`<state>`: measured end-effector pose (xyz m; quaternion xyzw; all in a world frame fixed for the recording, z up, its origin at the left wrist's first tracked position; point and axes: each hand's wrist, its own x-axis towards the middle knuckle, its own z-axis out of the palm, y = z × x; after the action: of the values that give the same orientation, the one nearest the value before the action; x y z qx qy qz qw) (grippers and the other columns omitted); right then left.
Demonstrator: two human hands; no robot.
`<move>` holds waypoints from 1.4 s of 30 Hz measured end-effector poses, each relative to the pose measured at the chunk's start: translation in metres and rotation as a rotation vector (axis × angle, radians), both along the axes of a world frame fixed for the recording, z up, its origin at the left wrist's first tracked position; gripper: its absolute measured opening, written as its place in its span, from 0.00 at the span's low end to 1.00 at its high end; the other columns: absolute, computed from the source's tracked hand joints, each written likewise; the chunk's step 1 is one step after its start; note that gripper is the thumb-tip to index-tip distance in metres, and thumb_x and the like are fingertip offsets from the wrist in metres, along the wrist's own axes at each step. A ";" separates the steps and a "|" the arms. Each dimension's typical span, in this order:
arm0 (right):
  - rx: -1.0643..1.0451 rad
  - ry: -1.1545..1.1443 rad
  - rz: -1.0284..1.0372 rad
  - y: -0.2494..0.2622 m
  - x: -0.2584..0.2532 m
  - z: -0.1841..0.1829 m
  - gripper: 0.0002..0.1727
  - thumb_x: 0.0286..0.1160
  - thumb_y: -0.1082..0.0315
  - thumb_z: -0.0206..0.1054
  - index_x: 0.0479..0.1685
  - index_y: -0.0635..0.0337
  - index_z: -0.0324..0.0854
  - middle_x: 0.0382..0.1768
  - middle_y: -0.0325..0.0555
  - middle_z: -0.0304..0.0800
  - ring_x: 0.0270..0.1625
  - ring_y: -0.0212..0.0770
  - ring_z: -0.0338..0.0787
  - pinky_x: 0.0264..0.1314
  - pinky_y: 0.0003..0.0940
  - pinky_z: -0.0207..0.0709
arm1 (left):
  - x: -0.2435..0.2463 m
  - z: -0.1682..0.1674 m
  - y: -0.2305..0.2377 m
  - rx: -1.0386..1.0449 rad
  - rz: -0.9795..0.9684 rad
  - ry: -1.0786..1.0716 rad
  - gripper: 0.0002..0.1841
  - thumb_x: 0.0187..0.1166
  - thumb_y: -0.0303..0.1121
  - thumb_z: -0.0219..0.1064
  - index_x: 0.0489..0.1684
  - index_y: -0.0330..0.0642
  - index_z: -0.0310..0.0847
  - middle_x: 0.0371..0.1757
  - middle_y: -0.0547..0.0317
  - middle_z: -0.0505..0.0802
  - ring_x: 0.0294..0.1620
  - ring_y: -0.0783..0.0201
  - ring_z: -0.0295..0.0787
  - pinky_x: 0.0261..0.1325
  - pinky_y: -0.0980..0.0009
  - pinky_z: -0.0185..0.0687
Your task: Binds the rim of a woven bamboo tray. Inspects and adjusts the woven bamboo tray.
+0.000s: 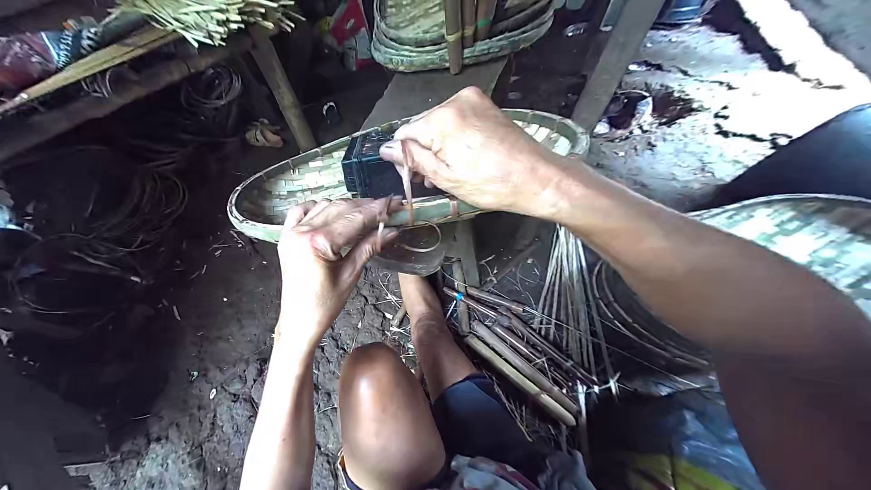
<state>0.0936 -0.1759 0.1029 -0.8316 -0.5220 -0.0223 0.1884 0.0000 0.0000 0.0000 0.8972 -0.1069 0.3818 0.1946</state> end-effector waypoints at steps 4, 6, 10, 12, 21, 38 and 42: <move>0.425 -0.237 0.137 0.024 0.064 -0.066 0.23 0.89 0.60 0.54 0.24 0.61 0.80 0.22 0.46 0.77 0.27 0.44 0.79 0.32 0.43 0.66 | 0.007 -0.017 -0.007 -0.003 0.078 -0.117 0.09 0.71 0.35 0.79 0.44 0.43 0.96 0.47 0.56 0.98 0.48 0.63 0.91 0.60 0.56 0.69; 0.460 -0.261 0.115 0.024 0.060 -0.068 0.22 0.89 0.61 0.55 0.26 0.63 0.82 0.24 0.49 0.80 0.29 0.46 0.82 0.33 0.44 0.69 | 0.010 -0.020 -0.010 -0.002 0.116 -0.135 0.08 0.70 0.36 0.78 0.42 0.44 0.96 0.44 0.58 0.97 0.46 0.64 0.90 0.60 0.56 0.68; 0.570 -0.447 0.146 0.020 0.052 -0.063 0.21 0.89 0.60 0.59 0.32 0.65 0.88 0.29 0.54 0.88 0.32 0.52 0.89 0.31 0.48 0.73 | 0.011 -0.020 -0.015 -0.011 0.153 -0.140 0.10 0.70 0.37 0.78 0.42 0.42 0.94 0.45 0.56 0.97 0.47 0.62 0.89 0.61 0.55 0.67; 0.600 -0.632 0.194 0.010 0.035 -0.059 0.21 0.86 0.62 0.62 0.26 0.66 0.85 0.24 0.55 0.86 0.31 0.56 0.87 0.31 0.48 0.71 | 0.012 -0.019 -0.014 -0.018 0.159 -0.134 0.11 0.70 0.38 0.78 0.45 0.43 0.94 0.45 0.58 0.96 0.47 0.62 0.89 0.62 0.54 0.68; 0.358 -0.490 0.274 -0.032 0.022 -0.042 0.10 0.76 0.64 0.70 0.47 0.57 0.93 0.41 0.49 0.95 0.43 0.52 0.93 0.41 0.48 0.81 | 0.020 -0.016 -0.013 0.009 0.109 -0.186 0.09 0.69 0.33 0.76 0.45 0.49 0.98 0.44 0.60 0.97 0.41 0.62 0.86 0.57 0.54 0.64; -0.106 0.181 0.511 0.014 0.097 -0.030 0.13 0.80 0.52 0.63 0.43 0.42 0.92 0.29 0.18 0.91 0.32 0.12 0.85 0.36 0.10 0.78 | 0.020 -0.014 -0.011 0.007 0.020 -0.216 0.08 0.67 0.33 0.80 0.39 0.58 0.99 0.36 0.61 0.91 0.38 0.65 0.86 0.50 0.59 0.73; -0.041 0.289 0.568 0.011 0.101 -0.029 0.14 0.81 0.56 0.65 0.50 0.49 0.94 0.39 0.19 0.96 0.42 0.10 0.89 0.50 0.09 0.81 | 0.021 -0.014 -0.011 -0.015 -0.012 -0.194 0.07 0.73 0.34 0.75 0.41 0.57 0.99 0.35 0.60 0.92 0.39 0.64 0.87 0.51 0.60 0.73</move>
<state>0.1950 -0.1651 0.0741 -0.6507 -0.7016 0.1599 0.2424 0.0214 -0.0106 -0.0144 0.8538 -0.1276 0.4665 0.1925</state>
